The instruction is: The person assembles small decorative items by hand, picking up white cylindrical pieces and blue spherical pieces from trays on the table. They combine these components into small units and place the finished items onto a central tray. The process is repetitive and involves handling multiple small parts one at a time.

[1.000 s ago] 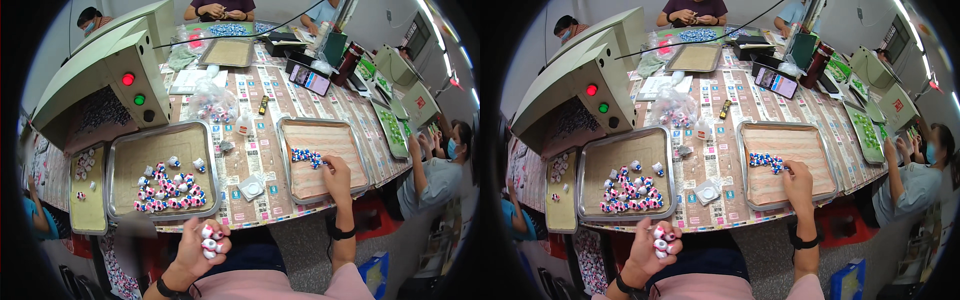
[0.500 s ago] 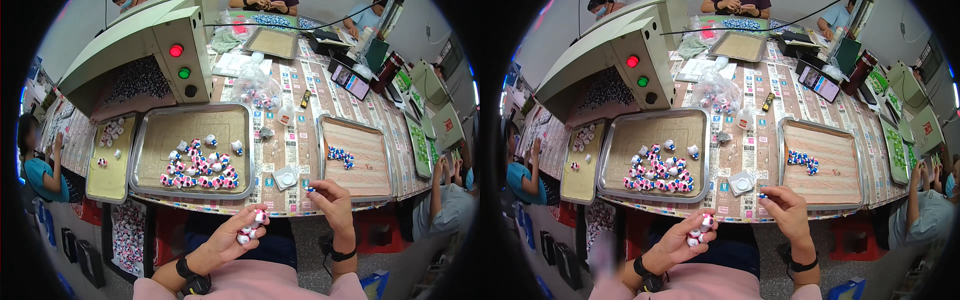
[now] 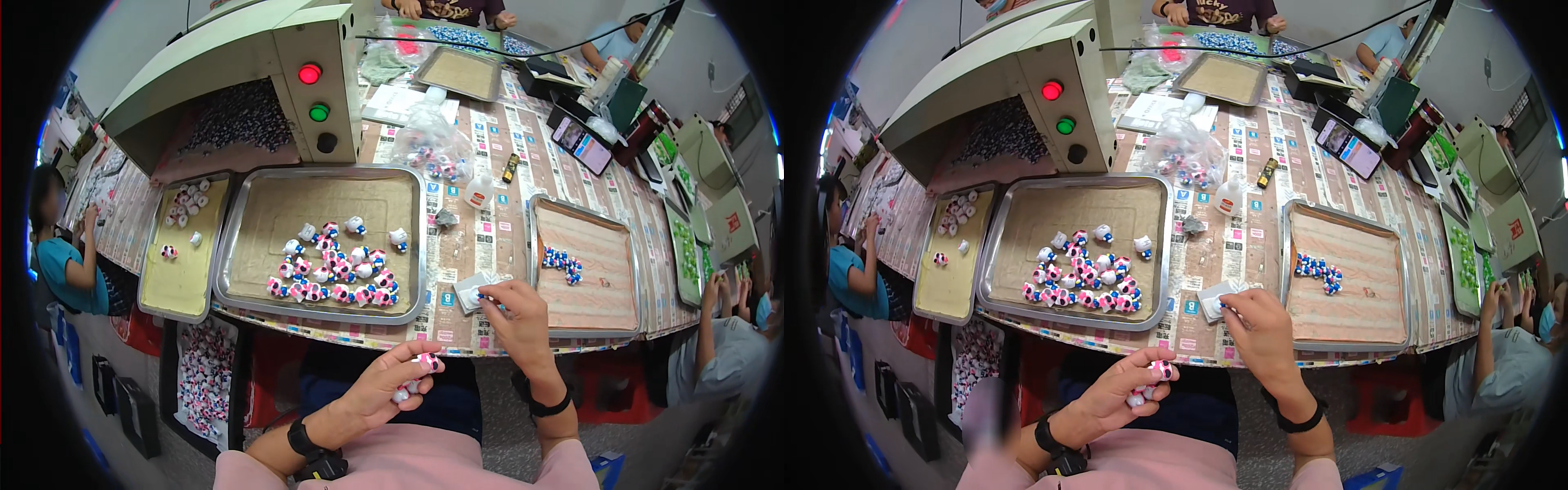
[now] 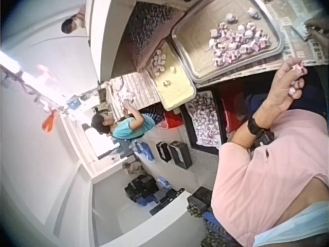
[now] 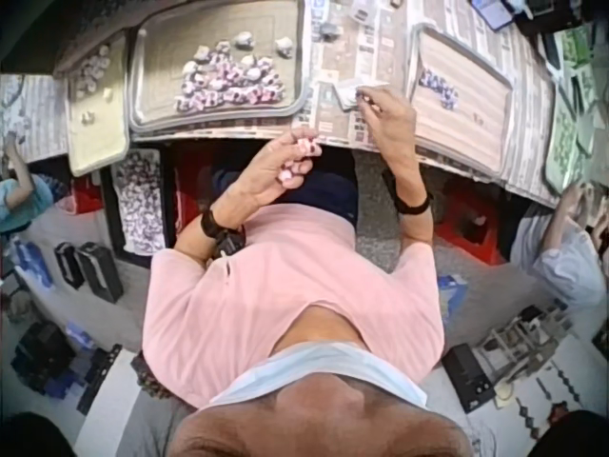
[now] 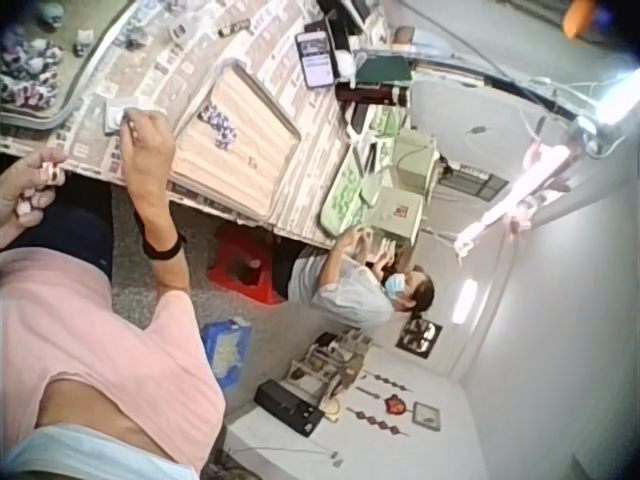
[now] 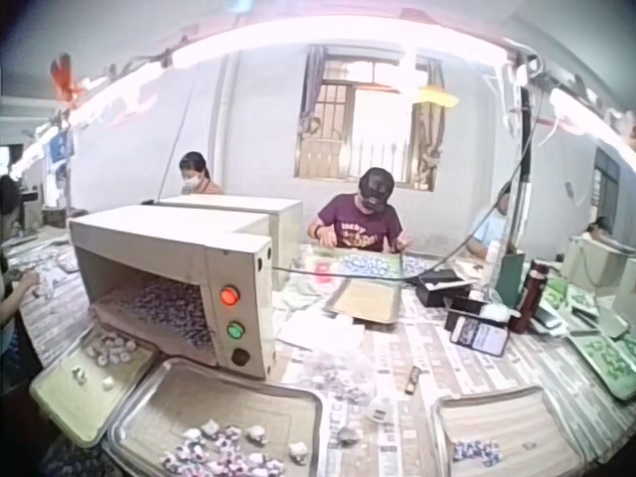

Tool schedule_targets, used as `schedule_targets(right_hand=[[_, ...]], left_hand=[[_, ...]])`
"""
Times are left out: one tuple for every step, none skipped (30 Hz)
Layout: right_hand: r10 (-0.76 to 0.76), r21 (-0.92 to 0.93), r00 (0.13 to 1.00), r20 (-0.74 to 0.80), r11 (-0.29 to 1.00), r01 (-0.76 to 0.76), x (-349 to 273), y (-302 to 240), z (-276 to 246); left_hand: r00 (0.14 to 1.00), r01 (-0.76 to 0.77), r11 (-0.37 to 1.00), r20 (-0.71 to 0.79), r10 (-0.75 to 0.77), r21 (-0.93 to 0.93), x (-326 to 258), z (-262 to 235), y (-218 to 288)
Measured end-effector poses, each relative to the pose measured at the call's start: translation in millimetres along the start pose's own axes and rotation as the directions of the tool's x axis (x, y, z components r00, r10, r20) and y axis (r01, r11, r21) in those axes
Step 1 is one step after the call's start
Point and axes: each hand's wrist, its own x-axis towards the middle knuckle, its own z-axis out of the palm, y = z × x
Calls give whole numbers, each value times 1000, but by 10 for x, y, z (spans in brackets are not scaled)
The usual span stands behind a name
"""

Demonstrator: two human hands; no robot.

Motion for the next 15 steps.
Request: schedule_targets(right_hand=[[-22,-19,1000,5,1000,23,14,-1,14],[-45,-39,999,10,998,45,27,-5,26],[-67,-58,998,15,996,68,37,-6,37],[-79,-71,997,27,994,80,41,-3,41],[-90,-84,995,39,992,93,42,3,41],[-101,-97,994,52,990,105,42,8,42],[-94,-93,994,54,991,99,42,11,40],[-87,-90,995,56,992,92,42,12,35],[-80,-85,995,57,993,85,41,7,32],[-71,-77,996,52,994,75,39,1,30],[-61,-68,997,47,996,64,34,-6,27],[-50,-60,998,41,997,53,29,-10,28],[-51,-41,998,26,998,52,22,-15,21],[-52,-22,999,10,998,52,12,-22,7],[-53,0,999,-3,999,53,2,-37,2]], left_hand=[[1000,-2,1000,6,3,-10,4,-18,-9],[1000,-5,1000,13,5,-19,11,-40,-20],[1000,-7,1000,19,7,-29,14,-54,-27],[1000,-10,999,22,11,-54,13,-59,-31],[1000,-12,997,25,14,-78,14,-61,-35],[999,-14,995,28,17,-104,17,-63,-40],[999,-21,994,30,24,-110,19,-48,-37],[999,-27,993,32,31,-116,20,-17,-28],[999,-34,992,33,39,-121,17,4,-19],[999,-30,993,38,35,-116,18,5,-17],[999,-25,993,44,30,-112,21,5,-17],[998,-20,994,50,25,-107,26,2,-12],[999,-22,995,47,27,-95,29,23,1],[999,-25,996,44,28,-83,31,61,20],[999,-30,997,37,33,-72,26,78,25]])
